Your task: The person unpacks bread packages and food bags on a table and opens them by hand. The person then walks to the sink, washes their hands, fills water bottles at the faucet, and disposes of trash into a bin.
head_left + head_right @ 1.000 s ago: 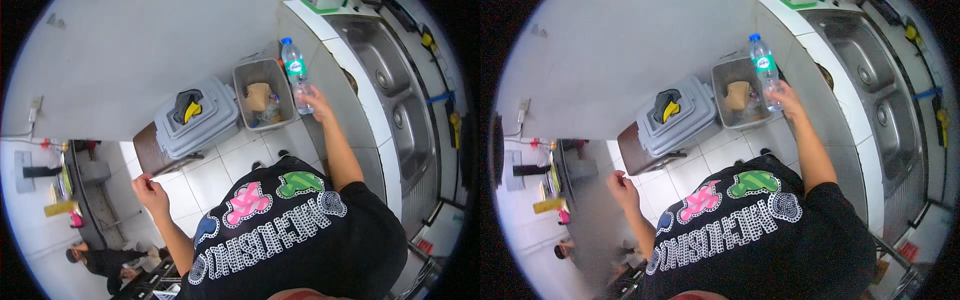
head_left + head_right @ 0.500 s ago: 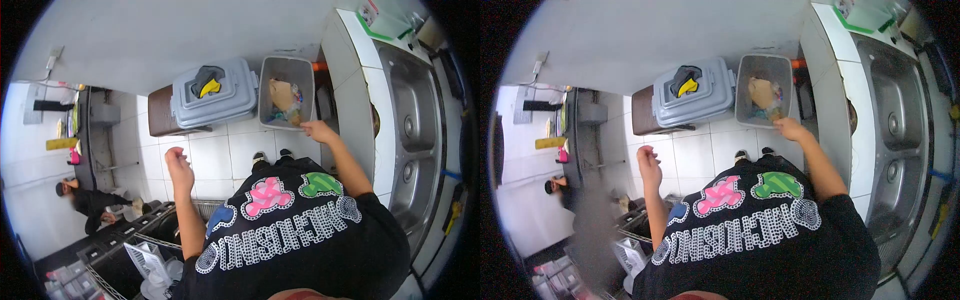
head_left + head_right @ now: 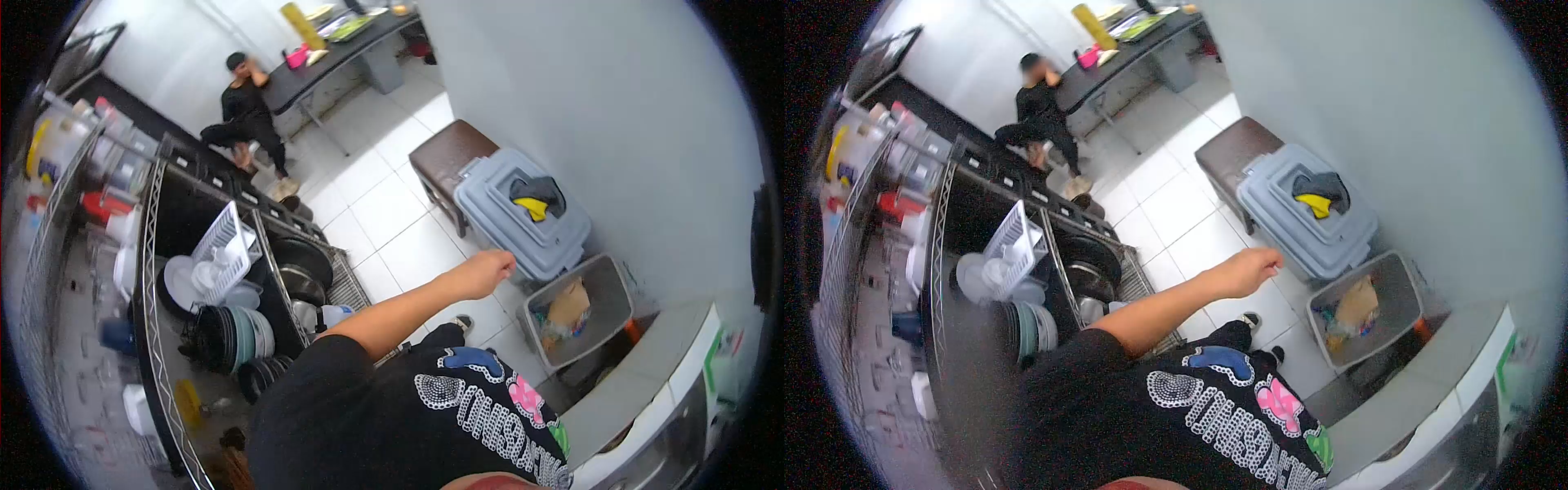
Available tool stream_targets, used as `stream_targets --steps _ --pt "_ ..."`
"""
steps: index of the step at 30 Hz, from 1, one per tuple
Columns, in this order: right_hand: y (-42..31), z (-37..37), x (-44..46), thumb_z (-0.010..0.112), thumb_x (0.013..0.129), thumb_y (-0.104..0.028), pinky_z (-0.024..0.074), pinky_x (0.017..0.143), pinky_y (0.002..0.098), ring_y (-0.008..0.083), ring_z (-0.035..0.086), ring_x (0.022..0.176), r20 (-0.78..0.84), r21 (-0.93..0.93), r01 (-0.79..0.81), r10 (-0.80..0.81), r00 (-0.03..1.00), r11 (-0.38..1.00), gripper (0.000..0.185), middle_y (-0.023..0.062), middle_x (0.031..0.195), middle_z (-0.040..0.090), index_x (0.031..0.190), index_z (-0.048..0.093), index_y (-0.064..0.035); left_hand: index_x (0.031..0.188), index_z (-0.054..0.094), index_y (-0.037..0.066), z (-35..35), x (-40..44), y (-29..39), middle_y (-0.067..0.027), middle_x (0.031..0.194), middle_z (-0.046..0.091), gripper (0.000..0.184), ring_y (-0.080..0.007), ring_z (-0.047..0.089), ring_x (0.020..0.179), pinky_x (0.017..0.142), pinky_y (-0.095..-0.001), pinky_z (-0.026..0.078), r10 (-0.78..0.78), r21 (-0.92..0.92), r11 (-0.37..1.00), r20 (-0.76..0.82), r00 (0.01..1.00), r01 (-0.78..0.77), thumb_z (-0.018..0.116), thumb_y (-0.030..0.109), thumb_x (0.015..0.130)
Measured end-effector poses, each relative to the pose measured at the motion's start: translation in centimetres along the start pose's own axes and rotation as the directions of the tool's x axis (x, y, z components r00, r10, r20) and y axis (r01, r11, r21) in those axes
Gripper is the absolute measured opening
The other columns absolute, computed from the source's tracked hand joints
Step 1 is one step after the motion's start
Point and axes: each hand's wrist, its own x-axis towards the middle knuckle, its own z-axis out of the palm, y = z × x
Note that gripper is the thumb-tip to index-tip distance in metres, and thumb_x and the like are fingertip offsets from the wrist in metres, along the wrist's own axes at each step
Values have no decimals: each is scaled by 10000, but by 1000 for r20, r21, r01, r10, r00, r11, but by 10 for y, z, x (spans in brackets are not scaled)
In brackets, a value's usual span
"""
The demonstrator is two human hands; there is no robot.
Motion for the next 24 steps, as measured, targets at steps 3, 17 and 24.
stream_targets --steps 3,17,24 --pt "-15 7 11 496 929 -244 477 765 272 162 569 878 -16 -21 28 -28 999 999 336 77 1023 603 1182 559 -32 949 553 23 -17 -5 -11 -178 898 579 122 -349 564 881 773 -409 457 1 18 1000 -36 999 -1 558 76 839" --pt "-312 127 -39 498 937 -264 463 796 265 158 563 841 459 307 234 -359 812 922 359 76 984 603 1169 550 5 859 599 28 -214 -106 -230 -64 729 608 149 -152 563 684 606 -320 469 -482 616 658 -98 871 434 583 175 843" --pt "-530 188 -131 519 930 -204 471 798 282 151 575 842 376 589 288 -571 729 755 296 80 949 601 1100 565 35 1030 600 36 -369 -163 -276 -16 662 515 216 -108 481 580 531 -269 415 -427 -524 791 -106 898 315 490 160 892"
